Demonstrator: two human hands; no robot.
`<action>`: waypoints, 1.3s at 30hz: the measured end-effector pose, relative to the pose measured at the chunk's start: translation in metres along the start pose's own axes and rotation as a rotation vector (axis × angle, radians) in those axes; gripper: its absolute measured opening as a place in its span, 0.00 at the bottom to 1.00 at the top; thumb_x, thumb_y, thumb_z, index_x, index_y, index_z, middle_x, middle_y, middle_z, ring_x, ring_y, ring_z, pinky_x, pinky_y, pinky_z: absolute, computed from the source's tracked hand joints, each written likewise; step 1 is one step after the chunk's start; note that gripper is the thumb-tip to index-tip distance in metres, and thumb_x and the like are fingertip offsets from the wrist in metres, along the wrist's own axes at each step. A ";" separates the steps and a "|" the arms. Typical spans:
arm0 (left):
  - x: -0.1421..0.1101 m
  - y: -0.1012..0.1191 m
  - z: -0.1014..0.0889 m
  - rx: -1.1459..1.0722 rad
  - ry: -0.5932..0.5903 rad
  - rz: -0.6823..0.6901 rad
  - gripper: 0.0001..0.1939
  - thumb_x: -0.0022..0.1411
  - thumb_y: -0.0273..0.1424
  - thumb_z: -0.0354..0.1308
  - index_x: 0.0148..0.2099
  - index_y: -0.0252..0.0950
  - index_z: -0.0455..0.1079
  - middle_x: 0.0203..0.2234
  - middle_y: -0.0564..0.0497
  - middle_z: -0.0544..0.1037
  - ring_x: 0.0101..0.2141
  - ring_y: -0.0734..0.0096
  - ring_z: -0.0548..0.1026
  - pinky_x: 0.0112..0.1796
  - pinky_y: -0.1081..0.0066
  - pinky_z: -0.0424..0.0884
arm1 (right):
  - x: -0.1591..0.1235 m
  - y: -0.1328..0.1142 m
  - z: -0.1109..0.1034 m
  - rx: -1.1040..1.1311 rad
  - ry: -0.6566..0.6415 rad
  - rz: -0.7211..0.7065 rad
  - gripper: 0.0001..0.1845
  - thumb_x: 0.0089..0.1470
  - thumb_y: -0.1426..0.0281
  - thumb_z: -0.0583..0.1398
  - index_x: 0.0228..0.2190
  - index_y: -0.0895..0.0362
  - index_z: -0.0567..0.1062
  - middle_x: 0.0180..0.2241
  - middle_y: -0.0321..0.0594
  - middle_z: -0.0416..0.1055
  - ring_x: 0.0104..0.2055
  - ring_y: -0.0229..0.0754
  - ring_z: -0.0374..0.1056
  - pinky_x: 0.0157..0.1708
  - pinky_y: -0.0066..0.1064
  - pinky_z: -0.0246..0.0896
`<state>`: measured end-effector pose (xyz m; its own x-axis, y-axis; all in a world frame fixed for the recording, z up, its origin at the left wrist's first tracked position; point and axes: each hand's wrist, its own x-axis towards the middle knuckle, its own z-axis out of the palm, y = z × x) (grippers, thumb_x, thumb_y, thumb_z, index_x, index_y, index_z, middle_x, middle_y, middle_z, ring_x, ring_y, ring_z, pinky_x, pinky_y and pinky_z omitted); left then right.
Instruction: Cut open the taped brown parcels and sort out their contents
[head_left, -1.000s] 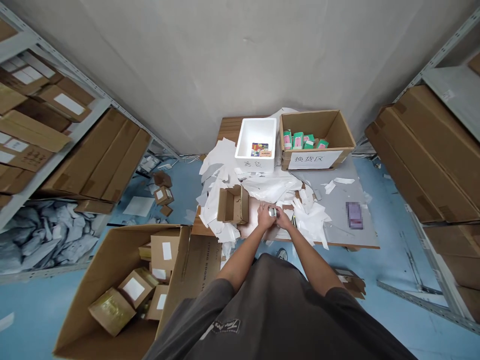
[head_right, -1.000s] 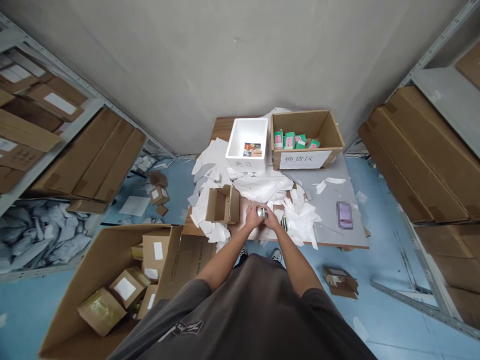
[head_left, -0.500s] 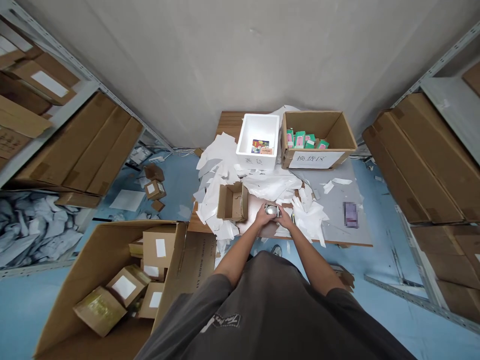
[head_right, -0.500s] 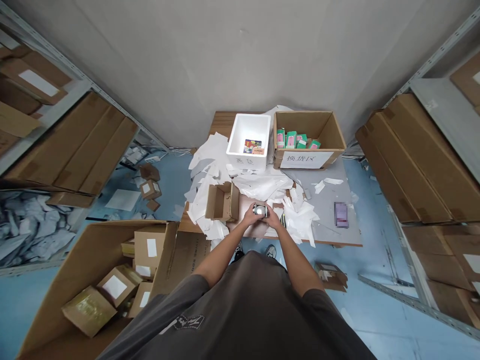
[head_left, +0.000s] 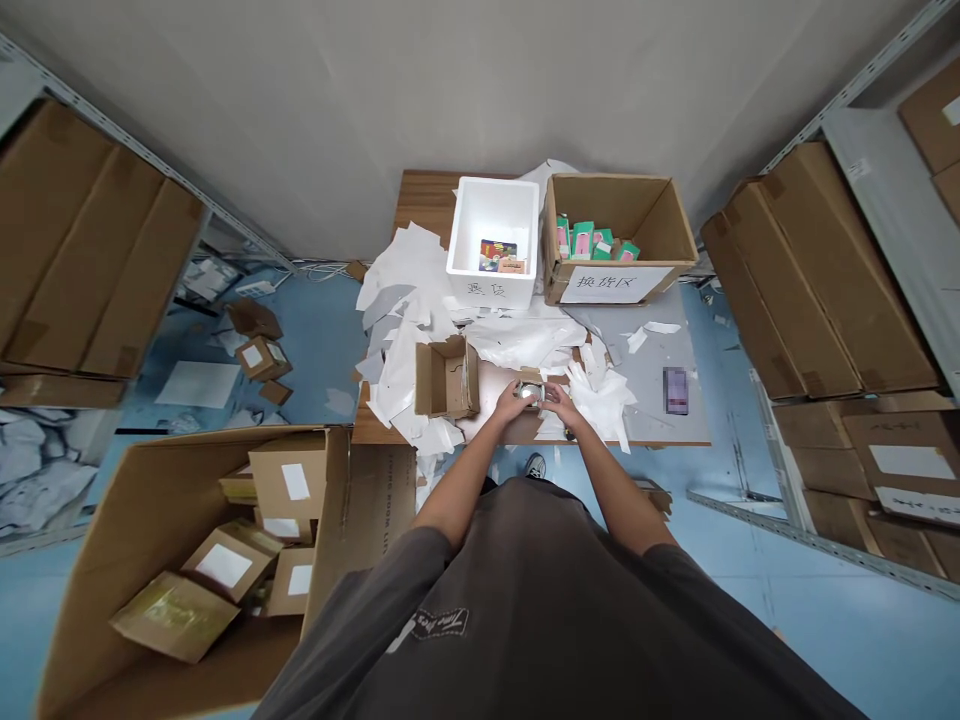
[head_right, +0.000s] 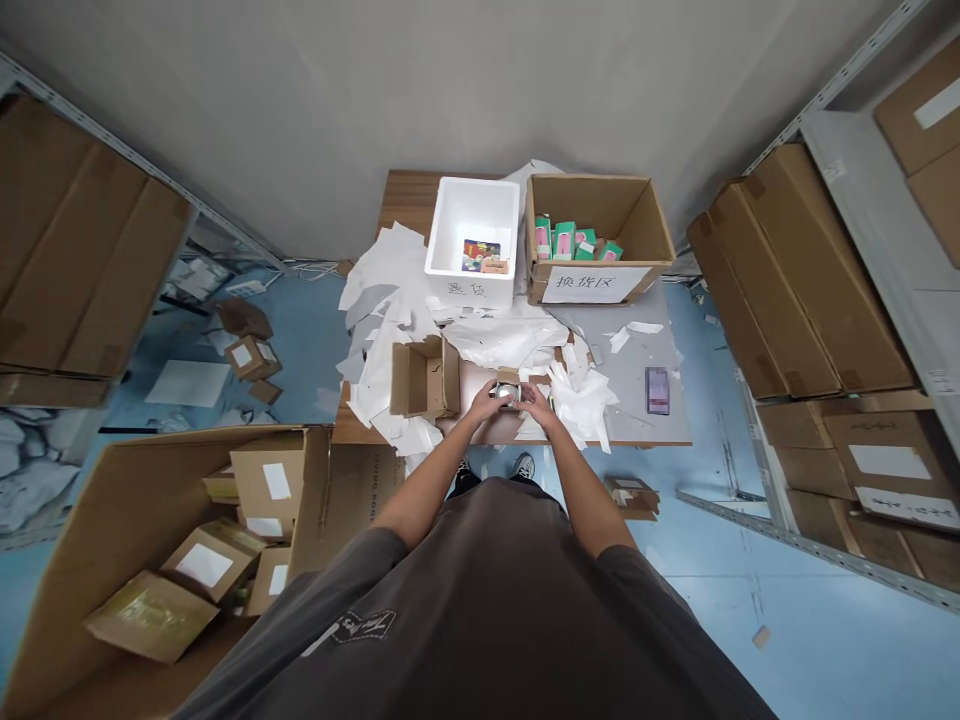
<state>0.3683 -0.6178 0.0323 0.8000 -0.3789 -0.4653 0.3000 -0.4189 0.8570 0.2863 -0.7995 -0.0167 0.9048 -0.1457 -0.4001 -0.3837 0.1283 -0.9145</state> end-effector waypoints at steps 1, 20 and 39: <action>0.000 0.003 -0.002 -0.027 0.001 0.029 0.30 0.58 0.33 0.69 0.63 0.39 0.71 0.58 0.43 0.80 0.54 0.58 0.80 0.54 0.62 0.75 | 0.000 -0.002 0.000 0.000 0.008 0.010 0.40 0.41 0.56 0.74 0.56 0.47 0.76 0.62 0.45 0.75 0.67 0.57 0.67 0.68 0.52 0.61; -0.008 0.010 -0.033 0.187 -0.207 0.364 0.23 0.52 0.33 0.74 0.51 0.42 0.78 0.62 0.44 0.76 0.65 0.53 0.72 0.66 0.55 0.65 | -0.021 -0.012 0.007 -0.067 0.063 -0.112 0.25 0.44 0.60 0.71 0.46 0.51 0.81 0.69 0.46 0.66 0.73 0.58 0.58 0.65 0.47 0.63; 0.006 -0.050 -0.002 0.006 -0.037 0.168 0.48 0.58 0.30 0.68 0.77 0.39 0.56 0.69 0.36 0.70 0.65 0.52 0.72 0.65 0.50 0.67 | 0.004 0.021 0.032 0.085 0.150 -0.083 0.54 0.44 0.62 0.72 0.70 0.45 0.63 0.70 0.49 0.65 0.72 0.56 0.61 0.69 0.52 0.61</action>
<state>0.3589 -0.5977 -0.0129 0.8188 -0.4740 -0.3239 0.1610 -0.3520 0.9221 0.2877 -0.7658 -0.0359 0.8924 -0.3031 -0.3342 -0.2866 0.1913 -0.9388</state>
